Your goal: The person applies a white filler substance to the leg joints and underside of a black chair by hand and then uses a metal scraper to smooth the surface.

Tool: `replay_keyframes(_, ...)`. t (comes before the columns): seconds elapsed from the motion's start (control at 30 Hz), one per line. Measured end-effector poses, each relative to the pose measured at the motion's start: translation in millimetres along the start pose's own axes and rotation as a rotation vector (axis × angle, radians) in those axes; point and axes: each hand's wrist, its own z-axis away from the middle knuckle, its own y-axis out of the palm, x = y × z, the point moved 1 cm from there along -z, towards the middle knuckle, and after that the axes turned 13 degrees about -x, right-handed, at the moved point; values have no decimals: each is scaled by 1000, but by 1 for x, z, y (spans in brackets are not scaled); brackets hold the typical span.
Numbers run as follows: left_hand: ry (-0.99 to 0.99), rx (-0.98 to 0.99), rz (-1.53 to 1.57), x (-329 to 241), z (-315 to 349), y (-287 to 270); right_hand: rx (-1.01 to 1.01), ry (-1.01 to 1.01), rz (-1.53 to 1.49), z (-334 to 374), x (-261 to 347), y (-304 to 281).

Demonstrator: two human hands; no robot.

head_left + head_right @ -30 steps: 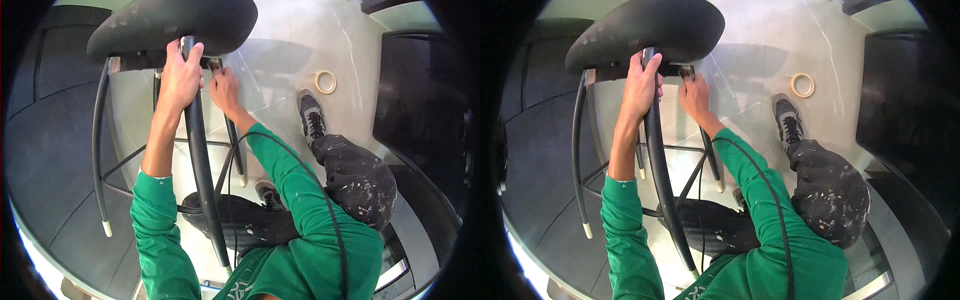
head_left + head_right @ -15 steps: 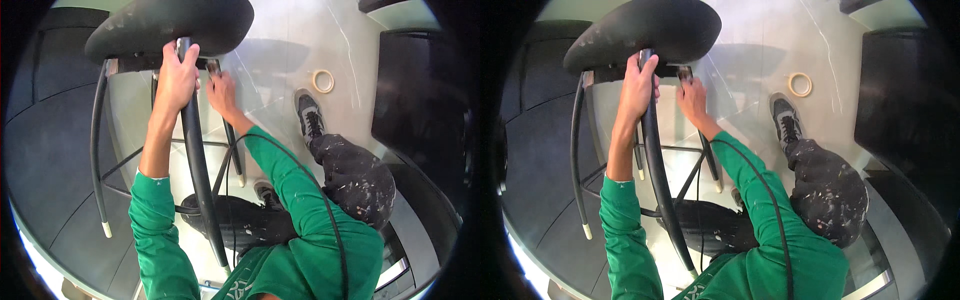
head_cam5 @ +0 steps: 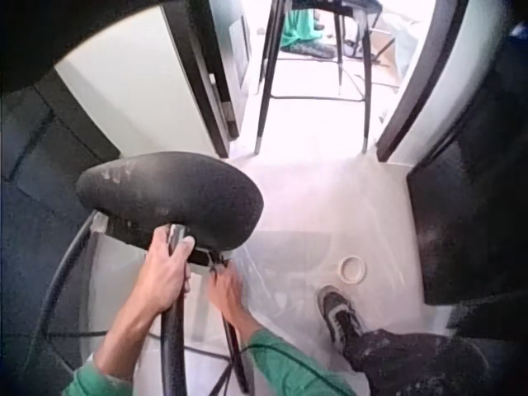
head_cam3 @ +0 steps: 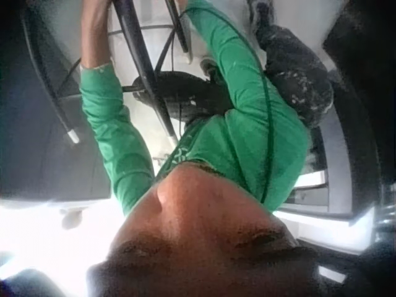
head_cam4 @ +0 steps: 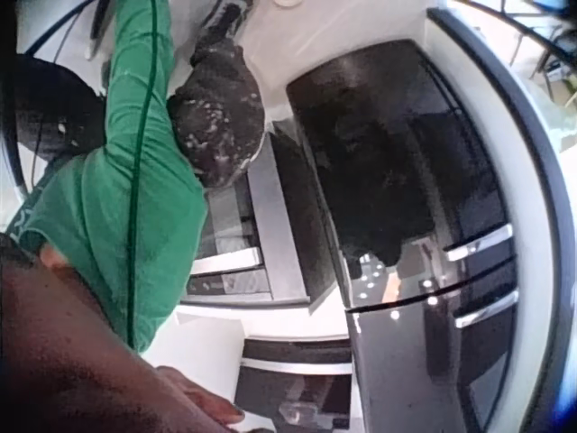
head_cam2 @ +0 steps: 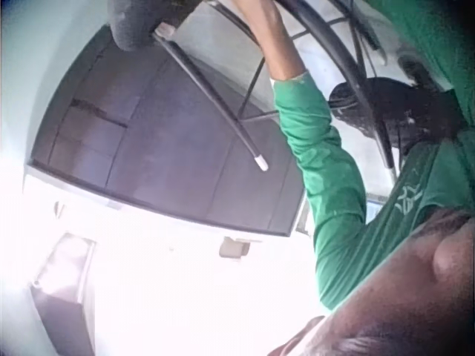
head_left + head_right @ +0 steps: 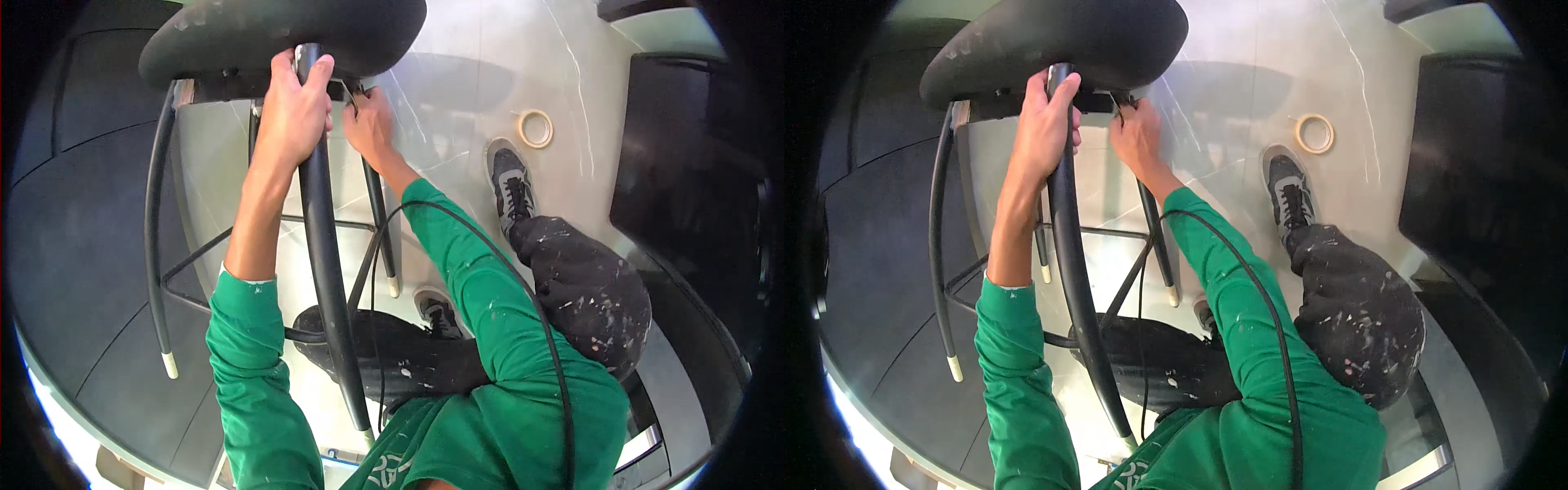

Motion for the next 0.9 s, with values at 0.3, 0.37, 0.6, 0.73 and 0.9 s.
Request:
replay_keyframes(0.3,-76,-27,-11,10,0,-18,531,298,-302,-9,-51,-56)
replay_keyframes(0.37,-48,-14,9,14,-3,-14,541,249,-263,-26,-52,-68)
replay_keyframes(0.6,-47,-23,-18,22,-6,-16,569,93,-346,-49,-20,-64)
replay_keyframes(0.73,15,-9,5,17,-8,-9,562,15,-291,-63,-34,-53)
replay_keyframes(0.9,-14,-15,-33,16,-5,-9,529,24,-419,-64,-31,-44)
